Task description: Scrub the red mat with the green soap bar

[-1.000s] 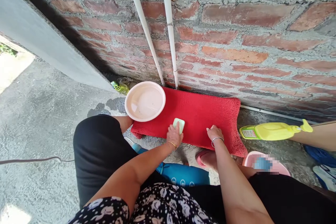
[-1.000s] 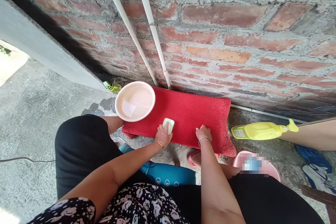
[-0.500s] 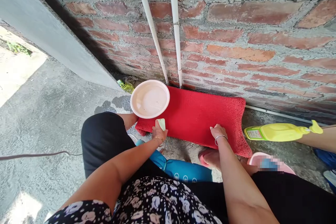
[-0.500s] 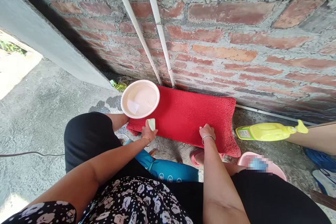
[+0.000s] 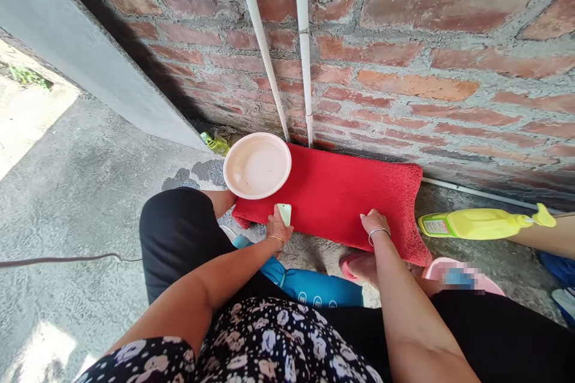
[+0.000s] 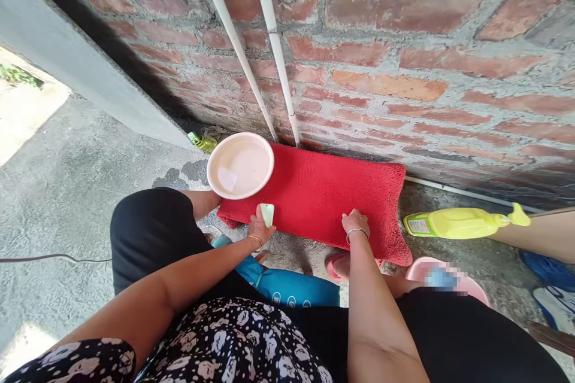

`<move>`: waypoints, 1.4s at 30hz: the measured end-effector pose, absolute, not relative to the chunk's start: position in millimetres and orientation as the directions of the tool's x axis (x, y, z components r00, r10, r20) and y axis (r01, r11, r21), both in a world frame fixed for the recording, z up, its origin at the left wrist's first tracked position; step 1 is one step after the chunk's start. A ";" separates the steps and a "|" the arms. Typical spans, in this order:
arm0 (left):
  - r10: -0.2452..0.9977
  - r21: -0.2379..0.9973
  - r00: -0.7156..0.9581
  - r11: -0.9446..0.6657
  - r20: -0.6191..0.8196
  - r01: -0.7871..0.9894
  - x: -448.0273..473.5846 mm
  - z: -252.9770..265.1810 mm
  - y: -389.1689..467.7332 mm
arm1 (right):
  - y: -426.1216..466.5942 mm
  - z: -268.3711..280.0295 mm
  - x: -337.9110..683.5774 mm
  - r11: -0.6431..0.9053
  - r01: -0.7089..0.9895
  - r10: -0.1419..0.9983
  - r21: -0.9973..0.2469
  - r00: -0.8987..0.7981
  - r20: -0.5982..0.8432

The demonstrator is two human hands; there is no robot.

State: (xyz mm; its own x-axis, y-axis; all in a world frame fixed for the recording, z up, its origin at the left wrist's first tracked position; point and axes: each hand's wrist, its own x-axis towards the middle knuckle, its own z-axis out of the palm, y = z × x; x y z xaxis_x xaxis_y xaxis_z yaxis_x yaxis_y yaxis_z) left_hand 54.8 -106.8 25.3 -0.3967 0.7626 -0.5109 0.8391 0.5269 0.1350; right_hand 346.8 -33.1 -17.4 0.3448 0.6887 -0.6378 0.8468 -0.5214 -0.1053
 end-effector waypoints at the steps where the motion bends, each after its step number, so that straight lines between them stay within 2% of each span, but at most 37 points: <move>1: 0.777 0.141 -0.347 0.481 -0.526 0.865 60.7 24.0 -109.8 | -33.0 -17.4 346.9 -0.527 0.844 0.684 -0.104 0.348 -0.640; 3: 0.805 0.197 -0.134 0.297 -0.578 0.934 76.5 22.1 -118.7 | -32.9 -17.3 347.1 -0.535 0.839 0.677 -0.100 0.355 -0.645; 5: 0.773 0.286 0.097 0.113 -0.628 0.952 90.1 22.3 -124.8 | -32.9 -17.2 347.5 -0.533 0.841 0.675 -0.097 0.353 -0.648; 7: 0.749 0.338 0.170 0.076 -0.641 0.938 95.4 24.3 -122.5 | -32.9 -17.0 347.7 -0.525 0.846 0.675 -0.096 0.345 -0.652; 9: 0.791 0.307 0.056 0.171 -0.610 0.936 92.9 27.0 -111.9 | -32.9 -16.7 347.6 -0.518 0.850 0.678 -0.096 0.340 -0.652; 12: 0.810 0.195 -0.188 0.347 -0.555 0.917 89.9 29.4 -94.4 | -32.9 -15.5 346.6 -0.522 0.848 0.674 -0.094 0.342 -0.655; 14: 0.799 0.137 -0.217 0.348 -0.561 0.927 97.9 28.9 -92.5 | -33.0 -14.3 345.9 -0.530 0.843 0.666 -0.090 0.348 -0.660; 16: 0.800 0.149 -0.077 0.204 -0.596 0.967 113.3 27.2 -100.7 | -33.1 -13.4 345.6 -0.532 0.842 0.663 -0.092 0.346 -0.664; 19: 0.713 0.337 0.311 -0.110 -0.629 0.935 132.4 25.7 -117.3 | -33.4 -13.2 346.0 -0.521 0.847 0.672 -0.107 0.330 -0.663; 21: 0.704 0.409 0.393 -0.158 -0.592 0.899 130.8 27.0 -117.1 | -33.7 -13.7 346.4 -0.519 0.848 0.677 -0.112 0.327 -0.659; 23: 0.799 0.349 0.225 -0.021 -0.557 0.937 115.9 29.9 -102.0 | -34.0 -14.3 346.3 -0.529 0.842 0.673 -0.108 0.339 -0.657; 25: 0.856 0.240 -0.068 0.219 -0.512 0.946 94.2 33.1 -76.1 | -34.2 -14.6 345.9 -0.544 0.832 0.666 -0.104 0.354 -0.656; 27: 0.839 0.179 -0.289 0.407 -0.462 0.896 76.5 34.6 -49.0 | -34.2 -14.6 345.3 -0.557 0.824 0.662 -0.107 0.362 -0.656; 29: 0.793 0.140 -0.412 0.518 -0.450 0.844 72.7 33.6 -31.8 | -34.1 -14.3 345.0 -0.560 0.821 0.661 -0.113 0.361 -0.657; 31: 0.789 0.120 -0.400 0.504 -0.465 0.855 85.5 30.9 -31.2 | -33.8 -13.8 344.9 -0.561 0.820 0.658 -0.113 0.358 -0.663; 32: 0.810 0.127 -0.328 0.437 -0.486 0.890 96.6 29.6 -36.9 | -33.7 -13.5 345.0 -0.562 0.820 0.654 -0.110 0.359 -0.666; 33: 0.830 0.152 -0.208 0.329 -0.517 0.932 109.0 28.6 -45.2 | -33.6 -13.1 345.1 -0.565 0.818 0.650 -0.107 0.361 -0.669; 35: 0.789 0.287 0.137 0.051 -0.598 0.956 131.8 28.2 -63.6 | -33.7 -12.2 345.2 -0.572 0.814 0.641 -0.102 0.366 -0.674; 37: 0.730 0.403 0.330 -0.081 -0.599 0.912 144.0 29.2 -73.5 | -33.9 -11.0 345.0 -0.572 0.814 0.641 -0.104 0.364 -0.676; 39: 0.791 0.403 0.264 -0.024 -0.551 0.915 142.2 30.1 -67.2 | -34.3 -9.7 344.3 -0.570 0.814 0.645 -0.109 0.362 -0.673; 42: 0.888 0.298 -0.098 0.253 -0.450 0.921 126.2 28.9 -35.2 | -34.5 -7.8 342.5 -0.582 0.806 0.642 -0.107 0.375 -0.668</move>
